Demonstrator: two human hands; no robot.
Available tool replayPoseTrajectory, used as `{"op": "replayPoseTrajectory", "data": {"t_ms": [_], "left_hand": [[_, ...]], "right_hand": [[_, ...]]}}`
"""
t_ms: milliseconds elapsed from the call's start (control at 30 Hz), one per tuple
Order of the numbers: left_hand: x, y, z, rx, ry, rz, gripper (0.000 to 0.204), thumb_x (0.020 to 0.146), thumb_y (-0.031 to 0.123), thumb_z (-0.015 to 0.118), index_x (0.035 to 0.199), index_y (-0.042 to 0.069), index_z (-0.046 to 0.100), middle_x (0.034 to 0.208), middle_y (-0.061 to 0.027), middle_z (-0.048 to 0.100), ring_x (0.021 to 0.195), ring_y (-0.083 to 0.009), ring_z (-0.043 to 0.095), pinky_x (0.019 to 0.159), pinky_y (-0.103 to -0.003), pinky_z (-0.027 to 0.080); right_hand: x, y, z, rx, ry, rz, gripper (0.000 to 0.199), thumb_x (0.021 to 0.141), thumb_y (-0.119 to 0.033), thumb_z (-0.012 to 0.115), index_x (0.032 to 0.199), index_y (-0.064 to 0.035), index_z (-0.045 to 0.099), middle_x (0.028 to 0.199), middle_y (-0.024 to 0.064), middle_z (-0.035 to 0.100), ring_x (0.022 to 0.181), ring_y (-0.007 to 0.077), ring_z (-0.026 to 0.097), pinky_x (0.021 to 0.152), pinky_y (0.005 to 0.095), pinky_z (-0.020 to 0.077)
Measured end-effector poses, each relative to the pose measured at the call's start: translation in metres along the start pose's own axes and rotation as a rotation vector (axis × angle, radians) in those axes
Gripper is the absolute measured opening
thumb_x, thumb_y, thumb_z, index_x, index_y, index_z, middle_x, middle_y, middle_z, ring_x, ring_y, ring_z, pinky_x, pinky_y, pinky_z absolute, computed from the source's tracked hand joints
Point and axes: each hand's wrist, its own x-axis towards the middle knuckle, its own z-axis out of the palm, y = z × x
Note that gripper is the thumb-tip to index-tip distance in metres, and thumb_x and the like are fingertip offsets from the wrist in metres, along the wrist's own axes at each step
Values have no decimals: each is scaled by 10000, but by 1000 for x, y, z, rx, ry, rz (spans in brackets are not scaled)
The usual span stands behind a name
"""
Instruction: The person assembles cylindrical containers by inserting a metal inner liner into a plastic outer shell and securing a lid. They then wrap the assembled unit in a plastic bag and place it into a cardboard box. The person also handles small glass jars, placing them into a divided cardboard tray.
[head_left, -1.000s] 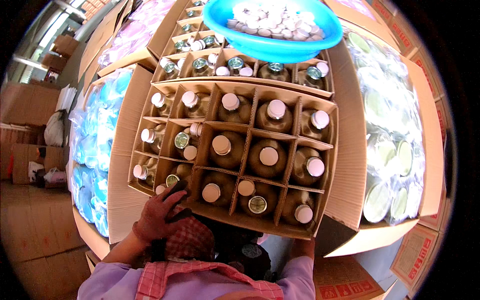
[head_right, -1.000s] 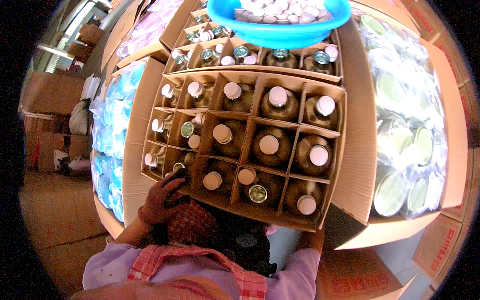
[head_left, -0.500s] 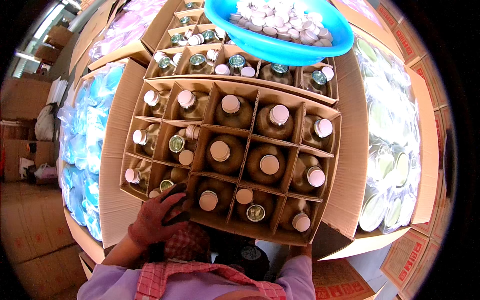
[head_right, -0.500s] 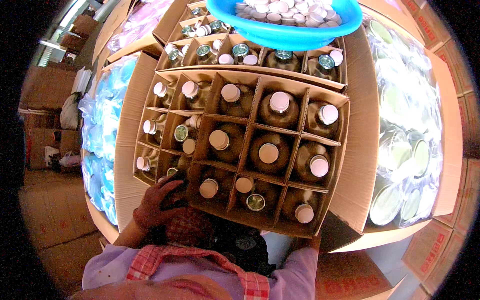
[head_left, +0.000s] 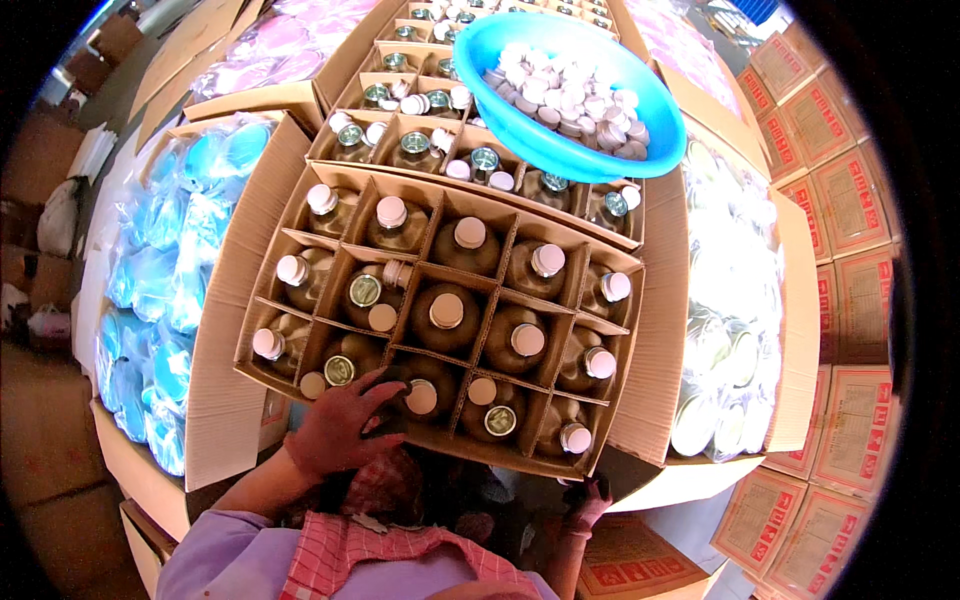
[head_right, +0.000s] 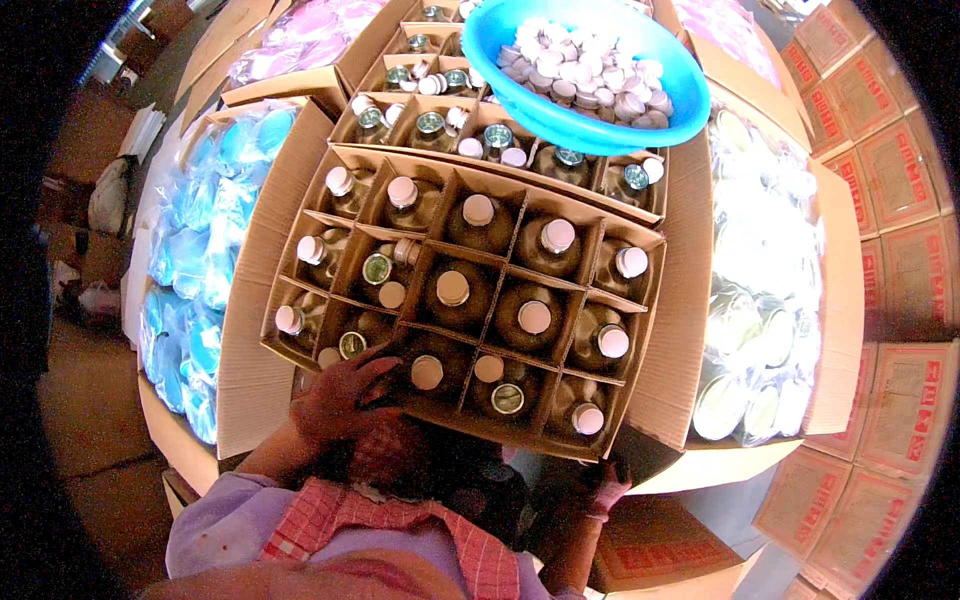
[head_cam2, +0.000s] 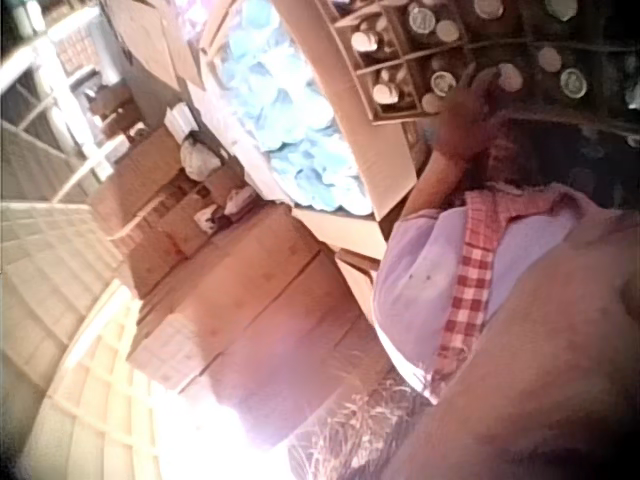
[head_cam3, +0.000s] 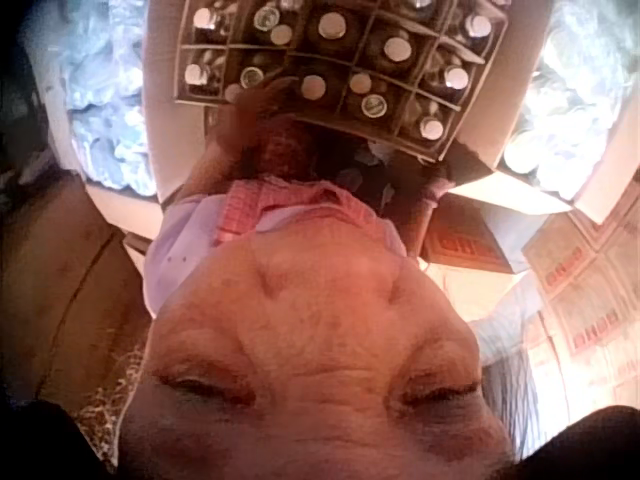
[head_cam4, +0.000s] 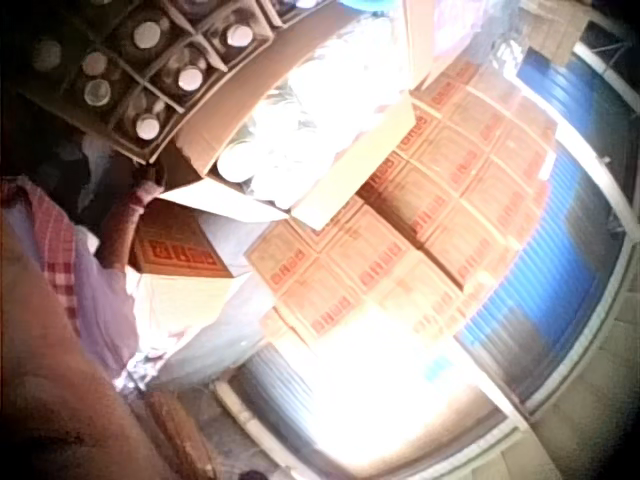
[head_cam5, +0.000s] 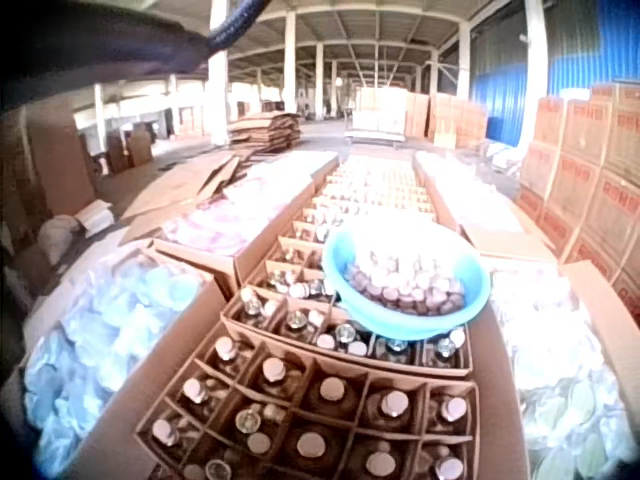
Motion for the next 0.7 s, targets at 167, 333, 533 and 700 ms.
{"op": "replayPoseTrajectory", "data": {"t_ms": [167, 333, 533, 700], "left_hand": [[-2, -14, 13, -78, 31, 24, 578, 672, 223, 730, 1184, 81, 503, 1099, -151, 552, 740, -256, 592, 671, -352, 489], [-11, -12, 3, -182, 25, -87, 510, 694, 73, 698, 1169, 36, 519, 1081, -140, 574, 911, -231, 592, 768, -304, 490], [-10, -24, 5, -172, -46, -116, 509, 716, 49, 684, 1193, 10, 508, 1106, -134, 582, 989, -226, 576, 853, -314, 459], [-7, -20, 18, -172, -70, -180, 517, 717, 71, 691, 1195, 10, 506, 1077, -128, 598, 974, -219, 580, 861, -311, 450]], "right_hand": [[53, 81, -31, 204, -118, 94, 435, 874, -291, 489, 1214, -28, 425, 984, 107, 586, 866, 239, 582, 701, 380, 492], [93, 125, -31, 250, 38, 103, 212, 851, -85, 491, 1032, 0, 561, 876, 71, 613, 789, 216, 583, 686, 326, 483], [36, 165, -29, -250, 539, 159, 262, 738, -240, 630, 933, -65, 642, 900, 160, 649, 901, 312, 618, 736, 397, 492], [-29, 146, -1, -1110, 378, 509, 618, 754, -348, 616, 1289, -104, 425, 1153, 228, 544, 1062, 353, 538, 908, 415, 420]]}}
